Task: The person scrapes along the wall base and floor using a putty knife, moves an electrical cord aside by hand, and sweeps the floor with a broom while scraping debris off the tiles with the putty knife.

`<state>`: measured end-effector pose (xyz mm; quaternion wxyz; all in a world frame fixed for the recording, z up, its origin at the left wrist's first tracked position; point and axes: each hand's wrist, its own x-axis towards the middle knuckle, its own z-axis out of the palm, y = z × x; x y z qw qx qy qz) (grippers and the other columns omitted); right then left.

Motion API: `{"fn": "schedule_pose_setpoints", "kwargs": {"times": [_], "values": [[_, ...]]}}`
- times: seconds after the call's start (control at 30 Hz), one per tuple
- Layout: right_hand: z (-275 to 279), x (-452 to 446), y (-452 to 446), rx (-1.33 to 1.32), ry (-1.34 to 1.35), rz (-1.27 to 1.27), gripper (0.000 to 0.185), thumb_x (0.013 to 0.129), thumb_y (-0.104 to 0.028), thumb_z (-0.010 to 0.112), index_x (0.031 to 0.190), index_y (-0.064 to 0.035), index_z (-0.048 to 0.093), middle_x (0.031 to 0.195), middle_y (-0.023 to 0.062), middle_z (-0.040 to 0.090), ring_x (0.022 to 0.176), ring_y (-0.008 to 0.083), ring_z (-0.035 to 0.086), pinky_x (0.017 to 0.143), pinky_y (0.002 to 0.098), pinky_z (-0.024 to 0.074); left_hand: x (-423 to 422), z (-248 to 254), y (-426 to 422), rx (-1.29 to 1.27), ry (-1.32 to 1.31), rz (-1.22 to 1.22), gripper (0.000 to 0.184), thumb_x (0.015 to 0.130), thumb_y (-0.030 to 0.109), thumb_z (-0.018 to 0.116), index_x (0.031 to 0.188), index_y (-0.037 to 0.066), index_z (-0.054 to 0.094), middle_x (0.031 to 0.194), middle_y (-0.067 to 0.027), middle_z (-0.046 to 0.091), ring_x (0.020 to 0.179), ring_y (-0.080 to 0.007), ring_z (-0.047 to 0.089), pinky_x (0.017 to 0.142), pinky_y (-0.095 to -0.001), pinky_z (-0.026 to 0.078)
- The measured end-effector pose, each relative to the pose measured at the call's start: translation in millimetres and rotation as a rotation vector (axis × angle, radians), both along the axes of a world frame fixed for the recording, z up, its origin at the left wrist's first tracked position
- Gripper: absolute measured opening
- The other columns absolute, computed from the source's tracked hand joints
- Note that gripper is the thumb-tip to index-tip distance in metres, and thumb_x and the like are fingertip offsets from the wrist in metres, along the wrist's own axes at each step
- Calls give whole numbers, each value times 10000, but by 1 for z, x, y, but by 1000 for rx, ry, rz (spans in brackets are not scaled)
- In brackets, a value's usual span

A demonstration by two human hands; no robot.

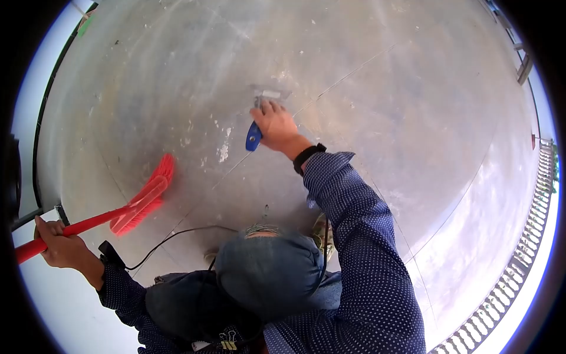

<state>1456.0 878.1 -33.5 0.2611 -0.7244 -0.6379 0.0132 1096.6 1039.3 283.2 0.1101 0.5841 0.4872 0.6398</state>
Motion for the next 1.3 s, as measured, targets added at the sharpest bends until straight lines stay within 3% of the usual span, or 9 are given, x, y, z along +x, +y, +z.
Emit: {"fn": "schedule_pose_setpoints", "kwargs": {"times": [0.17, 0.3, 0.37, 0.63, 0.83, 0.93, 1.13, 1.2, 1.3], "values": [[11, 58, 37, -125, 87, -186, 424, 705, -92, 711, 1109, -128, 587, 1062, 106, 630, 1044, 344, 612, 825, 425, 526, 6, 0, 0, 35, -25, 35, 171, 881, 126, 722, 799, 5, 634, 575, -13, 500, 468, -75, 428, 513, -192, 397], [26, 8, 8, -282, 68, 30, 436, 706, -74, 722, 1114, -124, 577, 1145, 120, 592, 1104, 351, 591, 913, 440, 498, -7, -2, 7, 32, -59, 0, 176, 883, 136, 721, 802, 4, 636, 573, -11, 502, 470, -75, 440, 510, -191, 401], [9, 1, -7, 10, 23, 87, 460, 666, -131, 764, 1095, -139, 596, 1109, 127, 605, 1110, 376, 577, 942, 467, 471, -4, -1, 7, 34, -14, 42, 176, 879, 141, 725, 807, 4, 640, 572, -9, 503, 470, -77, 447, 504, -191, 400], [30, 114, 44, -163, 304, -238, 331, 767, -62, 644, 1086, -149, 624, 1080, 107, 672, 1019, 346, 629, 851, 420, 514, -1, 2, 5, -2, -11, 79, 190, 880, 165, 726, 802, 13, 642, 586, -14, 525, 471, -75, 460, 514, -190, 413], [41, 7, -60, -72, 36, 78, 459, 691, -100, 728, 1116, -126, 555, 1226, 164, 536, 1174, 396, 527, 966, 487, 448, -11, -1, 7, 21, 39, 109, 172, 887, 152, 718, 841, -4, 659, 598, -22, 546, 474, -78, 471, 523, -200, 437], [46, -36, -123, -197, 181, 167, 482, 684, -111, 729, 1134, -115, 556, 1280, 209, 507, 1217, 418, 504, 1006, 502, 431, -17, -1, 13, 20, 25, 109, 163, 883, 138, 721, 874, -17, 671, 611, -27, 564, 478, -82, 480, 531, -205, 453], [35, -17, -113, -40, 175, 107, 415, 672, -103, 711, 1060, -112, 563, 1144, 148, 562, 1116, 357, 573, 894, 436, 493, -7, 0, 17, 33, 33, 86, 164, 867, 129, 736, 878, -24, 678, 643, -44, 593, 488, -98, 494, 536, -212, 458], [39, -26, -103, -68, 195, 63, 402, 673, -100, 707, 1048, -116, 563, 1116, 133, 568, 1089, 341, 585, 863, 422, 501, 6, 2, 11, 50, -24, 72, 168, 874, 71, 722, 763, -19, 634, 601, -49, 552, 489, -97, 445, 517, -210, 407], [45, -50, -109, -132, 269, 17, 366, 681, -93, 697, 1019, -117, 560, 1117, 151, 564, 1081, 362, 591, 861, 439, 504, -18, -2, 13, 3, 24, 54, 172, 877, 146, 726, 869, -19, 676, 635, -44, 576, 506, -96, 503, 536, -213, 454]]}}
